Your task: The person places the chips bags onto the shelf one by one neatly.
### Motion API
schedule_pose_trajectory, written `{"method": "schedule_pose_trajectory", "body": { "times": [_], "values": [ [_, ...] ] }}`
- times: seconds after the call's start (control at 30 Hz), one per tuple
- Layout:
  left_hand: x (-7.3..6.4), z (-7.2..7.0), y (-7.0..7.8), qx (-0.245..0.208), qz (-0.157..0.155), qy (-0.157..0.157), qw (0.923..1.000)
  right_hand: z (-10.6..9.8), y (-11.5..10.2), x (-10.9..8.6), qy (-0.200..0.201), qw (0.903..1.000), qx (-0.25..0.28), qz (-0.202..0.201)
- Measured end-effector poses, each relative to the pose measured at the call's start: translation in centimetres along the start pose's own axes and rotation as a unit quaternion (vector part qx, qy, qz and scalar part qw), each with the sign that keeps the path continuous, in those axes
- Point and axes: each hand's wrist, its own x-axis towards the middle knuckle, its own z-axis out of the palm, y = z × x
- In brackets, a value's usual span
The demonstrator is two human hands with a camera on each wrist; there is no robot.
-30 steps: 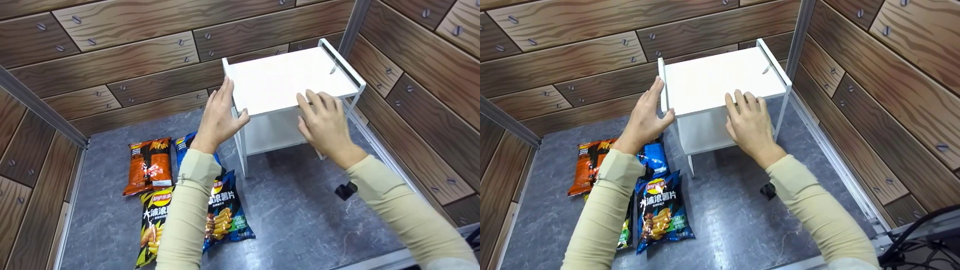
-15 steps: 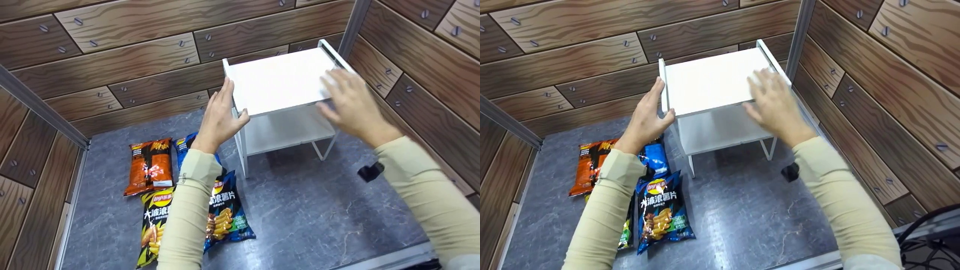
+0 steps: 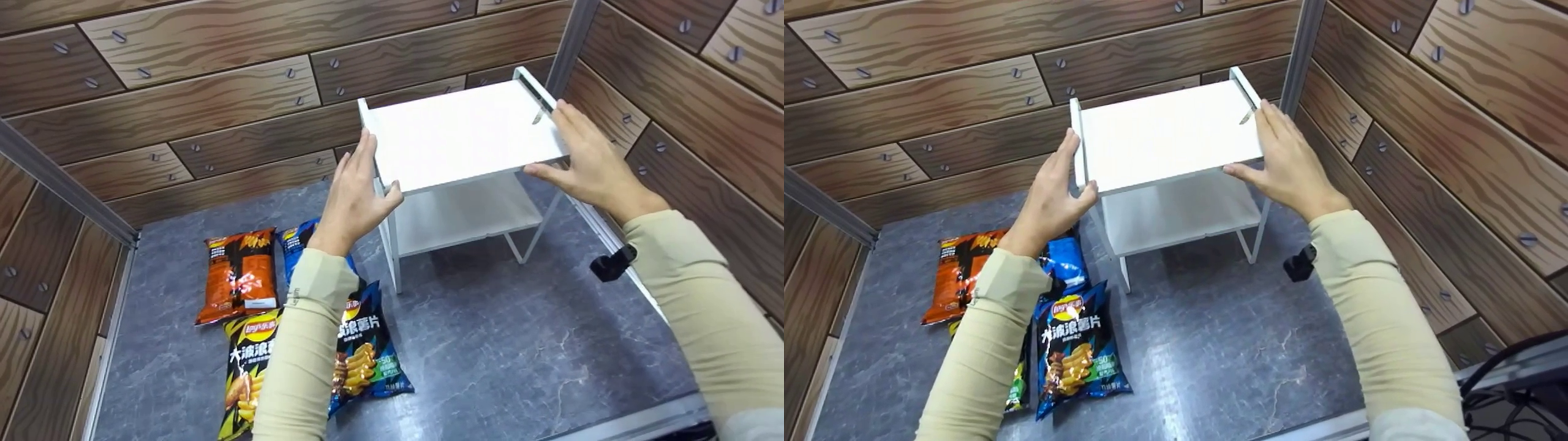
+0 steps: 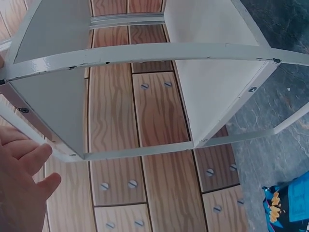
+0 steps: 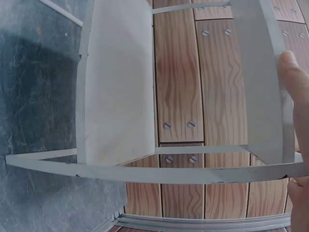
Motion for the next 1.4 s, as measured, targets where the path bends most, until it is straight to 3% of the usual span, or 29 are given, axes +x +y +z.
{"method": "schedule_pose_trajectory", "body": {
  "times": [0.37, 0.57, 0.87, 1.03, 1.4],
  "values": [
    [-1.5, 1.6, 0.5, -0.030, -0.023, 0.036, 0.9986, 0.7, 0.3, 0.0, 0.043, 0.9986, -0.024, -0.017],
    [-3.1, 1.7, 0.1, -0.020, -0.005, 0.045, 0.9988, 0.8, 0.4, 0.0, 0.049, 0.9984, -0.022, -0.015],
    [-8.0, 2.4, -2.2, 0.006, -0.029, 0.024, 0.9993, 1.0, 0.3, 0.0, 0.053, 0.9982, -0.022, -0.017],
    [-11.0, 3.2, -3.3, 0.018, -0.019, 0.018, 0.9995, 1.0, 0.2, 0.0, 0.054, 0.9982, -0.022, -0.016],
    [-17.5, 4.0, -4.6, 0.058, -0.041, -0.033, 0.9969, 1.1, 0.2, 0.0, 0.055, 0.9979, -0.030, -0.016]
  ]
}}
